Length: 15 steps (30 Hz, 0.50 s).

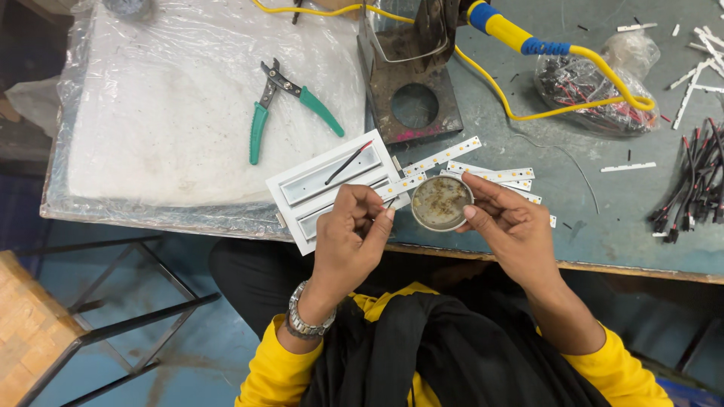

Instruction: The person solders red and black wires to LED strip modules and then to a white plastic housing. They use a soldering iron and flux, handling multiple wires and LED strips one at a time, placing finished wires into the housing.

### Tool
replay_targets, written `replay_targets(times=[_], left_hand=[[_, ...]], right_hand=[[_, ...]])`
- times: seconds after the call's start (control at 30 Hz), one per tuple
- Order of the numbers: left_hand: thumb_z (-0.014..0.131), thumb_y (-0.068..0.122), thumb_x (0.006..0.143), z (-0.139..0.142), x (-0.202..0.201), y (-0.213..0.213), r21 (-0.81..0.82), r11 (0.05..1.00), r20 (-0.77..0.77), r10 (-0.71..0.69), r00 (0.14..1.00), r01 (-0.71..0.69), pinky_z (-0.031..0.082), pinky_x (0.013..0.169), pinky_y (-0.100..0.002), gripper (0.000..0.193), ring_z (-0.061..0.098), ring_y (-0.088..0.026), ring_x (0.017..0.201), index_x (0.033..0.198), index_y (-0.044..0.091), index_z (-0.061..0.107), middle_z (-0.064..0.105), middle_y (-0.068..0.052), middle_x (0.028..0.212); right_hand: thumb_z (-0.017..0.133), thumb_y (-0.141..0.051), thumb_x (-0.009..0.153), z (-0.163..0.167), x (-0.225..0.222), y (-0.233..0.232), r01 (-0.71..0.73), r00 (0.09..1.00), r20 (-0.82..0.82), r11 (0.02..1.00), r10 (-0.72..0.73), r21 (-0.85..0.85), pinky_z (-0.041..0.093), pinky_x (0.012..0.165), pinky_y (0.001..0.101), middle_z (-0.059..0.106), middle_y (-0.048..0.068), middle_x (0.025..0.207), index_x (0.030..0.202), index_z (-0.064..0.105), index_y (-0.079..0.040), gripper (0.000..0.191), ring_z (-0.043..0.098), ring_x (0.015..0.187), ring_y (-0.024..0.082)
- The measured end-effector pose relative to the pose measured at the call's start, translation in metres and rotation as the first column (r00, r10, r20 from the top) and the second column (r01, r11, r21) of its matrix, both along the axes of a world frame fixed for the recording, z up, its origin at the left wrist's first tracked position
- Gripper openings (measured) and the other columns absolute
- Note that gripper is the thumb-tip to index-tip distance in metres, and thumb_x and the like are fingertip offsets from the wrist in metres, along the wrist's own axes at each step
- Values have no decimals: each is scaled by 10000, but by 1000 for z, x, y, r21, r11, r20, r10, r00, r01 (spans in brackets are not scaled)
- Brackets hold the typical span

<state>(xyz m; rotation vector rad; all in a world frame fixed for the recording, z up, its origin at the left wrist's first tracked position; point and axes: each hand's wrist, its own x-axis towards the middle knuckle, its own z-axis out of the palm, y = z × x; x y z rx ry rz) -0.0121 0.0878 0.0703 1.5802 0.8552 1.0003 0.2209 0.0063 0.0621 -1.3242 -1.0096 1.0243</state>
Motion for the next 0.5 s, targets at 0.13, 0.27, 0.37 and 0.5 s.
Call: replay_targets(times=[0.13,0.27,0.37,0.5], left_hand=[[727,60,935,5,-2,-2,-17,1000,-10,12,1000,-12,518,596,-189,311,673,-32,657,1199,-6,574,735,-21,792],[749,60,935,13,1,-4,85,996,-90,47,995,-39,518,575,-219,82,678,-71,656,988,6,715,734,-40,828],[738,59,911,17,2,-5,102,992,-150,83,985,-68,462,521,-248,75,606,-113,571,946,-5,721,714,-58,816],[748,57,905,15,4,-8,247,962,-198,170,965,-119,475,557,-275,82,613,-155,580,898,3,687,694,-71,757]], right_hand=[[639,20,979,3,-1,-2,-5,1000,-4,1000,6,9,628,826,300,717,118,1127,1413,581,64,439,695,952,137],[644,25,976,5,-5,-3,-2,1000,-2,1000,2,10,626,834,302,713,123,1127,1416,581,63,446,692,965,140],[649,27,972,6,-8,-2,2,1000,3,1000,-2,30,629,832,303,710,128,1165,1408,580,66,443,690,983,140],[650,28,974,9,-9,-4,17,999,41,1000,-17,13,626,836,299,713,140,1176,1409,584,65,442,699,977,142]])
